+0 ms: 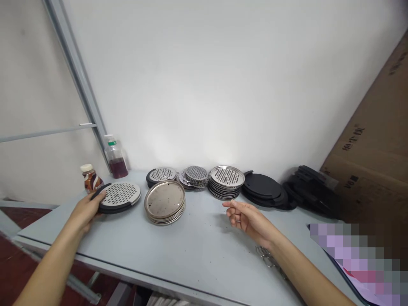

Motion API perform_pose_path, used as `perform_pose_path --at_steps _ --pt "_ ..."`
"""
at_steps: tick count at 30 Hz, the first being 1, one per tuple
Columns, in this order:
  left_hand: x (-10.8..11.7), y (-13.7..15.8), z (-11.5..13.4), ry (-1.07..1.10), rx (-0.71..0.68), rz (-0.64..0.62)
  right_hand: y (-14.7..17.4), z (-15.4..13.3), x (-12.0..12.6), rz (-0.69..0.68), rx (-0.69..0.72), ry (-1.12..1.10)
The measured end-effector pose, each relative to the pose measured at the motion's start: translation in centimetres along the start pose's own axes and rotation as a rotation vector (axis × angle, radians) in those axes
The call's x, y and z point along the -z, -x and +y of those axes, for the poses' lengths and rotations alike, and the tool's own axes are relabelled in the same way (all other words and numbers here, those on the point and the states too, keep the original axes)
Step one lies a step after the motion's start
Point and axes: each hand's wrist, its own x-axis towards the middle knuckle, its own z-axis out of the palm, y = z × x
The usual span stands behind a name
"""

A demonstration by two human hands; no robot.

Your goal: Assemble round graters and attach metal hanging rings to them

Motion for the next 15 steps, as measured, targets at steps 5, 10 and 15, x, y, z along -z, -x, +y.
perform_pose_path --at_steps 5,10,15 --pt "-2.1 -0.2 0.3 0.017 0.018 -0.138 0.2 -0.2 0.0 -0.008 0.007 0.001" --pt "-0.4 -1.1 -1.4 -0.136 0.068 -0.097 0.3 -0.2 -0.1 -0.026 0.016 0.008" --pt "1.3 -1.4 -3.0 -0.605 -0.171 -0.072 0.2 0.1 0.0 -0.052 0.019 0.032"
